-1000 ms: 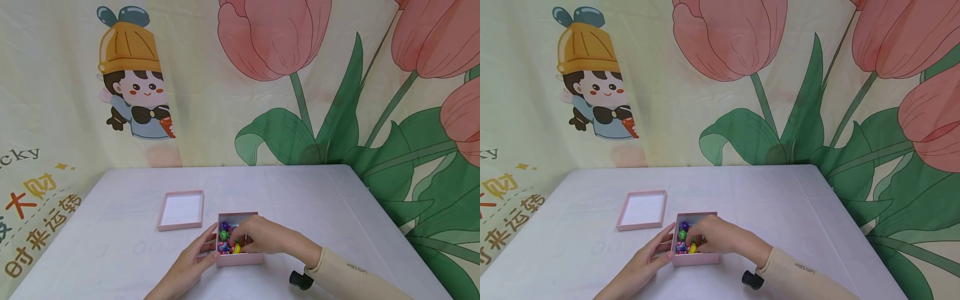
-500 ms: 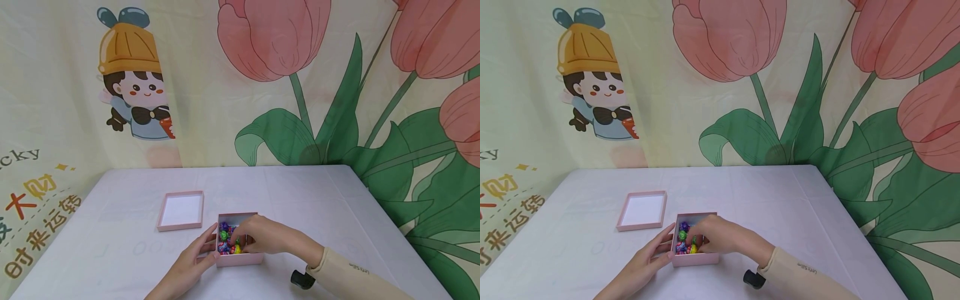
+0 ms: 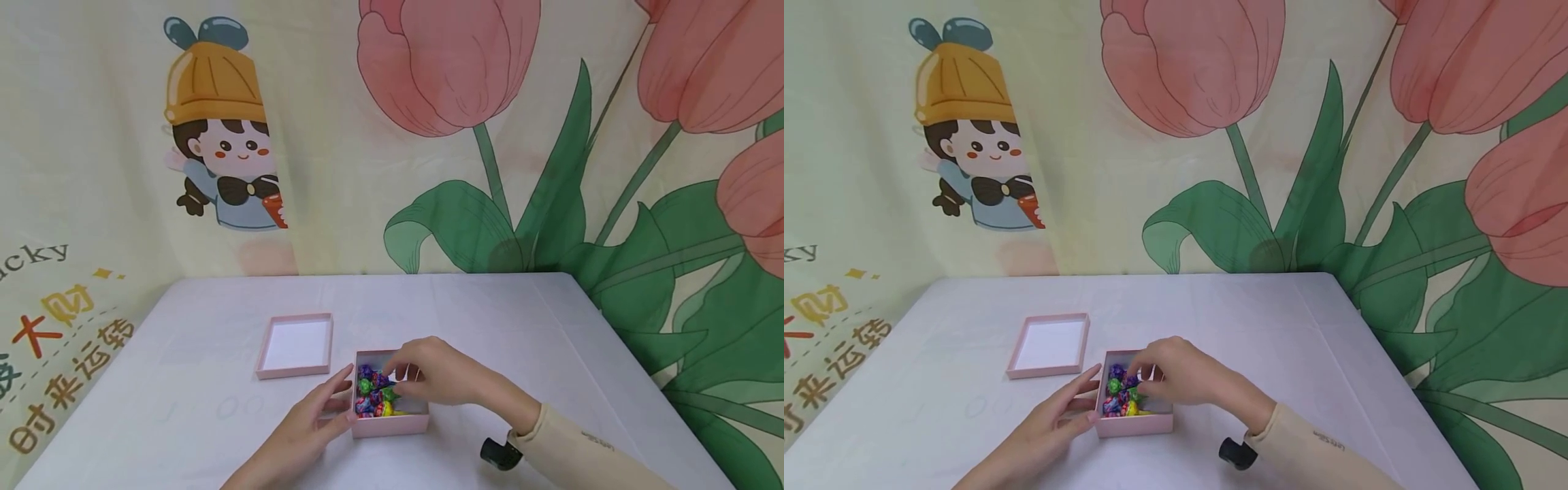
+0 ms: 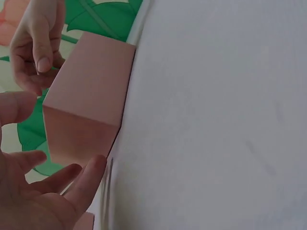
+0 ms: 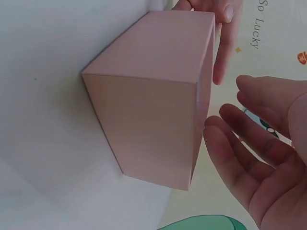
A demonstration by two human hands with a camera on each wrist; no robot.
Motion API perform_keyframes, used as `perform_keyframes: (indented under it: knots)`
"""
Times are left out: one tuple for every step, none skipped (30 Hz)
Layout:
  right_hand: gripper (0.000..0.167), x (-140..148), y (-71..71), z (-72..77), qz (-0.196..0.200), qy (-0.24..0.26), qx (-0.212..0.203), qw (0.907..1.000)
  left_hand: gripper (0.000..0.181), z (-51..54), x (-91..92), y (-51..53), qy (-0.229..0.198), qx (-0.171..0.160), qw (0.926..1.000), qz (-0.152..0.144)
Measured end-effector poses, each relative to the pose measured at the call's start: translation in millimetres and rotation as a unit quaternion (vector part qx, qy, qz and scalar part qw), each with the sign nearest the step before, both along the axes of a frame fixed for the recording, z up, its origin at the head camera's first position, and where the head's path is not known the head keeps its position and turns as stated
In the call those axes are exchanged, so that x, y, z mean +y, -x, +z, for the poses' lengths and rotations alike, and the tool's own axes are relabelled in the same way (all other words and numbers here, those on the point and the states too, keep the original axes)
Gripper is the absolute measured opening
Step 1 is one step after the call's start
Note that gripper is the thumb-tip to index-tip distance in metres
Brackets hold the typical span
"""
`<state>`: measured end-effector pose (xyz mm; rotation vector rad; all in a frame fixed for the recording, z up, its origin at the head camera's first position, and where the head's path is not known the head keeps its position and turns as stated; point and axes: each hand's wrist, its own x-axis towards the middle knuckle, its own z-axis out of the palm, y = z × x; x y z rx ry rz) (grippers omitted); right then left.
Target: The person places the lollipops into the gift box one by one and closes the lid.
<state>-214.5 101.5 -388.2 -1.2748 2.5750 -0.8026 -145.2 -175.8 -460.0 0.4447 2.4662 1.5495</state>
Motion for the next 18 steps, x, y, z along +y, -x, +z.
perform_keyframes:
  knots:
    - [0.021,0.8,0.2,1.0,-0.004,0.007,0.001,1.0000,0.072,2.9,-1.8,1.4,0.008,0.003,1.0000,0.001]
    - [0.022,1.3,0.4,2.0,-0.009,0.012,0.003,0.9999,0.071,6.1,-3.9,2.9,0.017,0.008,0.9998,0.006]
    - [0.023,1.3,0.8,2.9,-0.012,0.018,0.004,0.9998,0.071,9.3,-6.7,4.5,0.025,0.014,0.9995,0.012]
    - [0.024,1.1,1.1,4.1,-0.015,0.023,0.005,0.9996,0.071,12.5,-10.1,6.2,0.031,0.022,0.9991,0.016]
    - [0.025,0.4,1.6,5.0,-0.020,0.026,0.006,0.9994,0.070,15.9,-14.0,8.1,0.039,0.031,0.9986,0.019]
    - [0.026,-0.7,2.4,6.1,-0.024,0.029,0.007,0.9993,0.070,19.7,-18.4,10.3,0.047,0.040,0.9978,0.023]
    - [0.028,-1.9,3.4,7.0,-0.027,0.033,0.008,0.9990,0.070,23.5,-23.2,12.6,0.054,0.051,0.9969,0.025]
    - [0.029,-3.5,4.6,8.0,-0.032,0.035,0.008,0.9989,0.070,27.2,-28.2,15.2,0.061,0.063,0.9958,0.028]
    - [0.031,-5.3,5.9,9.1,-0.036,0.037,0.008,0.9986,0.069,31.1,-33.5,18.1,0.072,0.073,0.9943,0.030]
    - [0.033,-7.5,7.4,10.2,-0.041,0.037,0.008,0.9984,0.069,34.9,-39.1,20.9,0.082,0.085,0.9924,0.032]
    - [0.035,-10.1,9.5,10.8,-0.047,0.039,0.005,0.9981,0.069,38.5,-44.6,24.1,0.094,0.098,0.9901,0.034]
    - [0.037,-12.9,11.6,11.7,-0.050,0.041,0.004,0.9979,0.069,42.0,-50.4,27.3,0.105,0.110,0.9876,0.037]
    - [0.039,-15.9,13.8,12.6,-0.055,0.042,0.004,0.9976,0.069,45.0,-56.4,30.5,0.112,0.120,0.9855,0.041]
    - [0.041,-19.4,16.1,13.5,-0.062,0.042,0.004,0.9972,0.068,48.1,-62.5,33.8,0.122,0.127,0.9833,0.044]
    - [0.044,-23.1,18.7,14.0,-0.069,0.042,0.003,0.9967,0.068,51.0,-68.9,37.0,0.133,0.134,0.9809,0.046]
    - [0.046,-27.0,21.4,14.3,-0.075,0.041,0.003,0.9963,0.069,53.3,-75.2,40.5,0.141,0.141,0.9788,0.046]
    - [0.050,-30.9,24.5,14.0,-0.081,0.041,0.001,0.9958,0.069,55.6,-81.2,44.2,0.148,0.144,0.9774,0.045]
    - [0.054,-34.7,27.3,14.0,-0.086,0.042,-0.001,0.9954,0.070,57.9,-87.0,47.7,0.154,0.146,0.9762,0.045]
